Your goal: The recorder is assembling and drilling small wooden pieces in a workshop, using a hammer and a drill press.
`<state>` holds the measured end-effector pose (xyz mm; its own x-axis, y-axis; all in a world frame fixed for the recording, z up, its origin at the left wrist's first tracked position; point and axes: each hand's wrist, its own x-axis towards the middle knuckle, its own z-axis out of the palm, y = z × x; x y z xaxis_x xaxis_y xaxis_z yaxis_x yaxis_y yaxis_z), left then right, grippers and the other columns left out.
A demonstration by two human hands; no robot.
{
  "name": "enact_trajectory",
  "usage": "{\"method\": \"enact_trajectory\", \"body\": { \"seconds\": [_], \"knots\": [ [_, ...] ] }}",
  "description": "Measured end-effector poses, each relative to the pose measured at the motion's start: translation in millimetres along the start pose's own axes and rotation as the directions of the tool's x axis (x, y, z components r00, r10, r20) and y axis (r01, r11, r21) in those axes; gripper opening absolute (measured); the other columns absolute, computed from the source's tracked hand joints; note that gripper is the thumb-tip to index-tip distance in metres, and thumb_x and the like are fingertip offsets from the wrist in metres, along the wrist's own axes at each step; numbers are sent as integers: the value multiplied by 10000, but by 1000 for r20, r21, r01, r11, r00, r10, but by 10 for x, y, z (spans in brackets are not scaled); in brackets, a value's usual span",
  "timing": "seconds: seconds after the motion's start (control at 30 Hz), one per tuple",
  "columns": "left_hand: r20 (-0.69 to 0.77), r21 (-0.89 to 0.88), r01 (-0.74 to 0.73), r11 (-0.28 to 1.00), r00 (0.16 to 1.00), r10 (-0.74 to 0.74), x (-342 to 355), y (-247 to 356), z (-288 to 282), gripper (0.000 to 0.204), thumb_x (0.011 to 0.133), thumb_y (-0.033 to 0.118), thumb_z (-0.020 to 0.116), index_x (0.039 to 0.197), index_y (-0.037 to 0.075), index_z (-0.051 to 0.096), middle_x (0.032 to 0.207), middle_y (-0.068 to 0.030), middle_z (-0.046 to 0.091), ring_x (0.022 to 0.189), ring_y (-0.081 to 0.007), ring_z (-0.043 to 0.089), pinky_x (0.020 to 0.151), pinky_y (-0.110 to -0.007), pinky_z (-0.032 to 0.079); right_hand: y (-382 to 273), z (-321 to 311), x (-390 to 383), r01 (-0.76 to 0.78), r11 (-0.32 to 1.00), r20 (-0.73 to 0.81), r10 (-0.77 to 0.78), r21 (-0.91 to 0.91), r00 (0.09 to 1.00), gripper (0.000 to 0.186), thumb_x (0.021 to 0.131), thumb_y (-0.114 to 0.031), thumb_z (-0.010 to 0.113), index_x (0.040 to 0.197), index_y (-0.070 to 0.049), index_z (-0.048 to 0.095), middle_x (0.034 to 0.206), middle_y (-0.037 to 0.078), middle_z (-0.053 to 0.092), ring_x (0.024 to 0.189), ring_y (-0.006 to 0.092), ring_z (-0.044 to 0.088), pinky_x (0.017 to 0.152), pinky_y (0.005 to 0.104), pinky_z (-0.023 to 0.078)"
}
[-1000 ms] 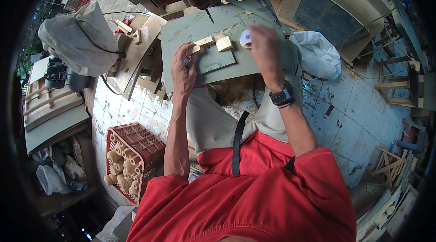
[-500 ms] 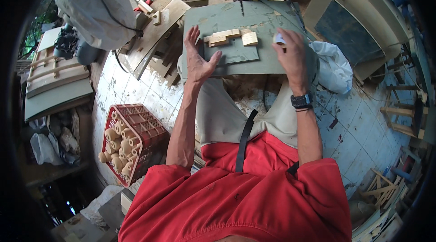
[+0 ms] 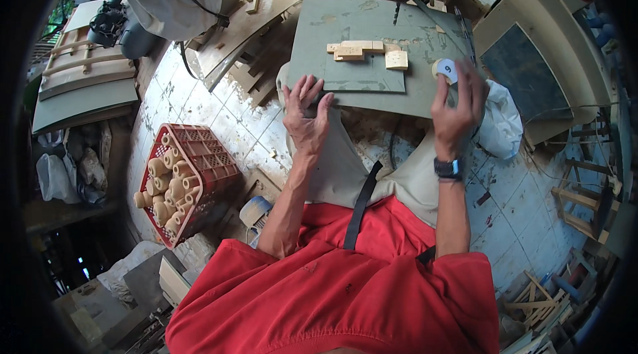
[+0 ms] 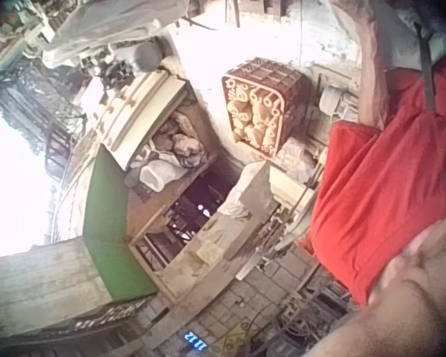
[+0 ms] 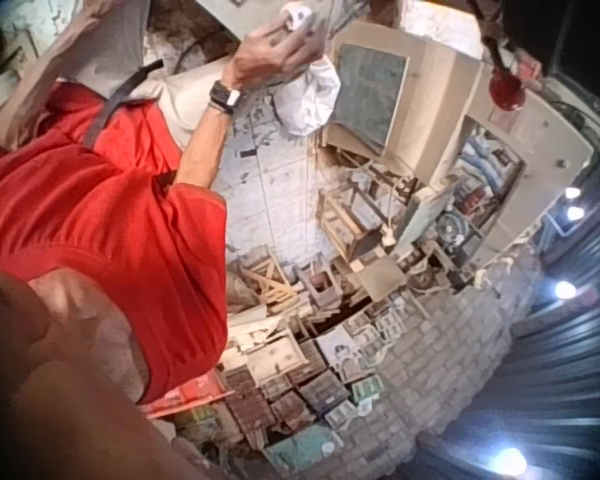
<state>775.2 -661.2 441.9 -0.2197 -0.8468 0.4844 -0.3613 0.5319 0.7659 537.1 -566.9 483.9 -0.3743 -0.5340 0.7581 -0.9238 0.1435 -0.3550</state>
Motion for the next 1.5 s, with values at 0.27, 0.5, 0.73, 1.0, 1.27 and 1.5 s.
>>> {"method": "enact_trajectory", "body": {
  "seconds": [0.27, 0.5, 0.73, 1.0, 1.27, 1.5],
  "knots": [
    [39, 357, -93, 929, 996, 84, 106, -28, 65, 434, 890, 272, 670, 1283, 107, 589, 1328, -82, 589, 1309, -316, 472, 1139, -497, 202, -882, 231, -156, -223, 962, 231, 184, 157, 956, 340, 849, -51, 663, 1172, 41, 608, 1218, 189, 613, 1076, 361, 587, 914, 406, 476],
    [135, 327, -134, 936, 986, 94, 148, -276, 1, 415, 883, 258, 665, 1265, 112, 589, 1307, -110, 604, 1321, -334, 460, 1127, -563, 153, -1073, 383, -198, -422, 865, 65, 421, 272, 905, 494, 832, -47, 648, 1294, 40, 498, 1294, 239, 517, 1209, 392, 498, 1053, 427, 391],
    [235, 439, 5, 899, 964, -120, 266, -200, 216, 571, 995, 384, 479, 1418, 7, 410, 1495, -202, 373, 1387, -314, 340, 1127, -475, 192, -823, 487, -320, -576, 689, 202, 549, 440, 811, 559, 818, -57, 668, 1333, 12, 464, 1258, 253, 536, 1144, 395, 533, 991, 452, 433],
    [202, -53, 361, 931, 917, -344, 108, -207, -346, 437, 948, 283, 531, 1242, -32, 461, 1252, -144, 474, 1096, -210, 486, 926, -391, 438, -995, -297, 16, -594, 494, 340, 511, 635, 789, 807, 750, 49, 645, 1475, -60, 309, 1335, 205, 448, 1151, 398, 497, 918, 406, 471],
    [828, -156, 918, 363, 322, -459, 559, 2370, 454, 415, 999, 208, 462, 1393, 82, 426, 1313, -129, 509, 1162, -275, 521, 959, -419, 456, -21, -2123, 336, -884, 242, 649, 606, 399, 459, 673, 735, -152, 701, 1357, -33, 473, 1074, 173, 645, 923, 281, 640, 824, 370, 507],
    [924, 348, 850, 396, -239, -299, 511, 4243, 1412, 465, 1000, 232, 478, 1402, 4, 425, 1333, -110, 525, 1187, -244, 526, 991, -385, 443, 642, -4151, 521, -871, 70, 467, 821, 487, 327, 534, 754, -217, 807, 1169, -47, 516, 922, 35, 593, 824, 129, 581, 756, 287, 490]
  ]
}}
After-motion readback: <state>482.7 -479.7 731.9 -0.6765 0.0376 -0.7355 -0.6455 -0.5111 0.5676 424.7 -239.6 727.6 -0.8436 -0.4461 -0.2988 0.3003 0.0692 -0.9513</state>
